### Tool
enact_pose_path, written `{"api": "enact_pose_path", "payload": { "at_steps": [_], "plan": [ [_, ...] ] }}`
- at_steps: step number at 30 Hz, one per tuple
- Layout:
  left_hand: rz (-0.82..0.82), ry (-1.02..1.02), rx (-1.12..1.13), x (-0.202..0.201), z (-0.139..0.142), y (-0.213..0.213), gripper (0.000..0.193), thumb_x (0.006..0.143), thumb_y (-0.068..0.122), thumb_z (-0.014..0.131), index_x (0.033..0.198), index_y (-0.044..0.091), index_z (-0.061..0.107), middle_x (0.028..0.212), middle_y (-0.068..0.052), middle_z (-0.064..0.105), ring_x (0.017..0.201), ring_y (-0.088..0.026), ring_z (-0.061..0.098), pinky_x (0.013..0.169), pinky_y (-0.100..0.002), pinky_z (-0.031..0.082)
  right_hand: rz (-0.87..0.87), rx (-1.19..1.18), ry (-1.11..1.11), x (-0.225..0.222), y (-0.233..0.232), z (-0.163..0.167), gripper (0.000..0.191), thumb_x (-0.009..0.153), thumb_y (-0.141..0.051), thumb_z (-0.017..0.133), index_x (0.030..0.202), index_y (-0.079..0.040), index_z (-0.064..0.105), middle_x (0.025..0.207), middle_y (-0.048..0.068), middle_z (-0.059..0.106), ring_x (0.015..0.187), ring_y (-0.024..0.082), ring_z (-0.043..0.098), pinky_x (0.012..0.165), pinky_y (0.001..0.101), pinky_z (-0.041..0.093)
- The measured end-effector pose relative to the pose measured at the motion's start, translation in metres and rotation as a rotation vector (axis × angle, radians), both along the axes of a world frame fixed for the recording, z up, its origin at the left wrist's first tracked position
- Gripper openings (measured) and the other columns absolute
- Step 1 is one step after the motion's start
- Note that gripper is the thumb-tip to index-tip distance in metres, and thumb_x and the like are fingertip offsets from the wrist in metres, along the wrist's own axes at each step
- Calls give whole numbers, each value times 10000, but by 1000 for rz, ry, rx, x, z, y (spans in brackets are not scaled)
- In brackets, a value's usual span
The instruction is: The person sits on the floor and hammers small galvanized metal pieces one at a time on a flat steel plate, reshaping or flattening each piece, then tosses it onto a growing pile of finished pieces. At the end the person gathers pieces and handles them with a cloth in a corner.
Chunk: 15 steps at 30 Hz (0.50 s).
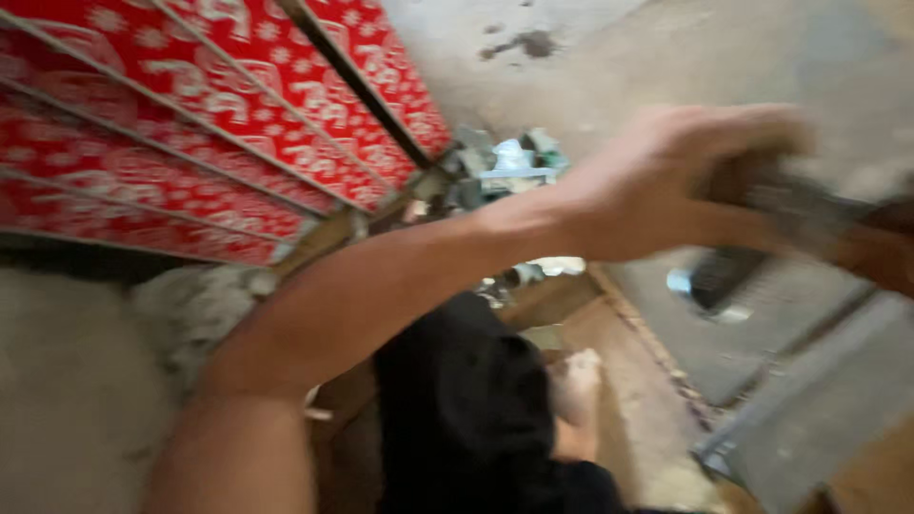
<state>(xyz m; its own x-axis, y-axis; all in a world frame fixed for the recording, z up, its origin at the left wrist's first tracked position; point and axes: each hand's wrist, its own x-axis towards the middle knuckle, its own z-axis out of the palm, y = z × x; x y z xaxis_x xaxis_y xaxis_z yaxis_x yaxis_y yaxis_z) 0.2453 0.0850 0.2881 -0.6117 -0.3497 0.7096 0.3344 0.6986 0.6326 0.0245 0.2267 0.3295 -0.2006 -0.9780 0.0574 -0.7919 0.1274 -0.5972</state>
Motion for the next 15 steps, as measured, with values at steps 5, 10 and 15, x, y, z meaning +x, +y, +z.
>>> {"api": "enact_pose_path", "payload": {
  "at_steps": [5, 10, 15],
  "plan": [
    [-61, -249, 400, 54, -8, 2, 765, 846, 173, 859, 1448, 74, 396, 1243, -138, 614, 1115, -215, 654, 947, -339, 608, 157, 131, -147, 65, -45, 24, 187, 882, -140, 708, 992, 11, 697, 841, 153, 743, 720, 235, 707, 662, 381, 619],
    [-119, -108, 742, 68, -17, 8, 962, 864, 106, 806, 1566, 43, 152, 1316, -148, 590, 1150, -256, 687, 989, -381, 577, 270, 172, -460, 102, -80, 9, 305, 949, -171, 649, 1199, 3, 665, 1058, 145, 761, 906, 221, 748, 845, 362, 625],
    [-177, 180, 1328, 127, -36, -7, 742, 949, 133, 745, 1499, -106, 308, 1159, -178, 634, 1034, -297, 694, 895, -460, 618, 969, -234, -104, 123, -123, -16, 579, 819, -213, 775, 1303, 43, 588, 1208, 180, 687, 1053, 261, 700, 900, 361, 581]
  ]
}}
